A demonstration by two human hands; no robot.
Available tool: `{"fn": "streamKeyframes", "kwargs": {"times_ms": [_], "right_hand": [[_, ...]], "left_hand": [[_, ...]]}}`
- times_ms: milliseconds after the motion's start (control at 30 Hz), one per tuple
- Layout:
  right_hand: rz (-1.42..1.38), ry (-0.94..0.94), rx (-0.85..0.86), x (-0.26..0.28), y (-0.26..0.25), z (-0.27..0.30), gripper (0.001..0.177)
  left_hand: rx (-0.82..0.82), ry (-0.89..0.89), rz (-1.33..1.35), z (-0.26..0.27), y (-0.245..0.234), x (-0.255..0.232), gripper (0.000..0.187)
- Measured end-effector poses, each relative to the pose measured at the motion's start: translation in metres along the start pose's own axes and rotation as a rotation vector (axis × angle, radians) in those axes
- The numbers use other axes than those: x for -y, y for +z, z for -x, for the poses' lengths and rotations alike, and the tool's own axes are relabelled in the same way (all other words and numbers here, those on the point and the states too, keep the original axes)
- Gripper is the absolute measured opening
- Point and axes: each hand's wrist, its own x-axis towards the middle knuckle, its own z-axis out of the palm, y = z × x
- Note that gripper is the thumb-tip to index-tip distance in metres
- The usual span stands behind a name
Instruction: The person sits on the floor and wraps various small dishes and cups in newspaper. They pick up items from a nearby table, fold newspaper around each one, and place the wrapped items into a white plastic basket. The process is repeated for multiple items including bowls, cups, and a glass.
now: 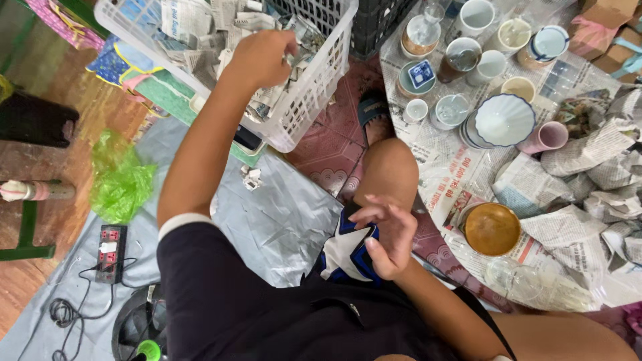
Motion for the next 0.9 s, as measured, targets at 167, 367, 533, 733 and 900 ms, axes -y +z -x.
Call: {"fn": "streamKeyframes", "kwargs": {"times_ms": [167, 367, 533, 733, 900], "right_hand": [[0.079, 0.095, 0.111, -0.002, -0.002, 0.0, 0.075], [0.099, 0.157, 0.079, -0.011, 0.006, -0.007, 0.075], [0.081, 0.196, 0.079, -0.007, -0.005, -0.009, 0.07], [0.091, 0.256, 0.024, -0.022, -0.022, -0.005, 0.068], [0.061, 0.287, 0.017, -0.029, -0.026, -0.01, 0.067]], "left_hand": [[0.25, -0.311, -0.474, -0.043, 0.064, 0.046, 0.044], [0.209, -0.132, -0.581, -0.119, 0.103, 0.074, 0.044], [0.349, -0.187, -0.377, -0.168, 0.129, 0.081, 0.036], [0.232, -0.407, -0.422, -0.164, 0.146, 0.106, 0.038], [0.156, -0.202, -0.446, -0.149, 0.125, 0.09, 0.04]]}}
